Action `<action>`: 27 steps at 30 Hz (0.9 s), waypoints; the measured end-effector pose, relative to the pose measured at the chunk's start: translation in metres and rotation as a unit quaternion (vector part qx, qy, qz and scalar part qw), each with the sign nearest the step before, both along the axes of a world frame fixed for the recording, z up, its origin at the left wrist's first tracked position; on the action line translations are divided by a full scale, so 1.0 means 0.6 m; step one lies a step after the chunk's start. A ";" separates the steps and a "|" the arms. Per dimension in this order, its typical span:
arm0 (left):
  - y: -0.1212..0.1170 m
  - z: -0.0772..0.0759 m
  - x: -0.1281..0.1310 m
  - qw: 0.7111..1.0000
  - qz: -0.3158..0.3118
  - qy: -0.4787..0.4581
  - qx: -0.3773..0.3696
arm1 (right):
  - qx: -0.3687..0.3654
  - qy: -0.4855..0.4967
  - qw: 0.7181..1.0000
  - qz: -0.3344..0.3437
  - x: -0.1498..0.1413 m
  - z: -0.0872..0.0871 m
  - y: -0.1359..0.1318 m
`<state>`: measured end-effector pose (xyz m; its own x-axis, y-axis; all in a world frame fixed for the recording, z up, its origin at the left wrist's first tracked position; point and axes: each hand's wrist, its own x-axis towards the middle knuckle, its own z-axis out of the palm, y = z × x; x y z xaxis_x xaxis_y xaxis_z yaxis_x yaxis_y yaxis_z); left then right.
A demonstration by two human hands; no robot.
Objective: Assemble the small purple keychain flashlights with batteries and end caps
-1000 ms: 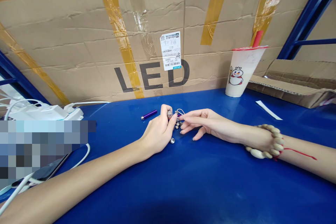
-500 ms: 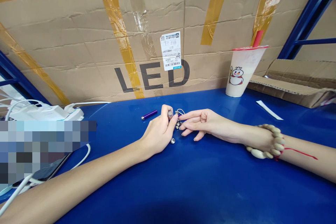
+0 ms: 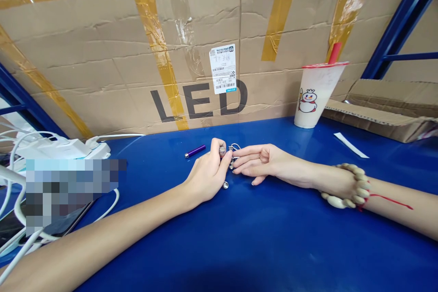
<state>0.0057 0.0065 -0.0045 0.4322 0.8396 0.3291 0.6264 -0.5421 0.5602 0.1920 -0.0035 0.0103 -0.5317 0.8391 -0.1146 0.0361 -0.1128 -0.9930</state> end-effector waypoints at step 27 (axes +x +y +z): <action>-0.008 0.006 -0.001 1.000 0.006 -0.001 -0.005 | 0.438 -0.251 0.853 0.131 -0.009 -0.005 -0.027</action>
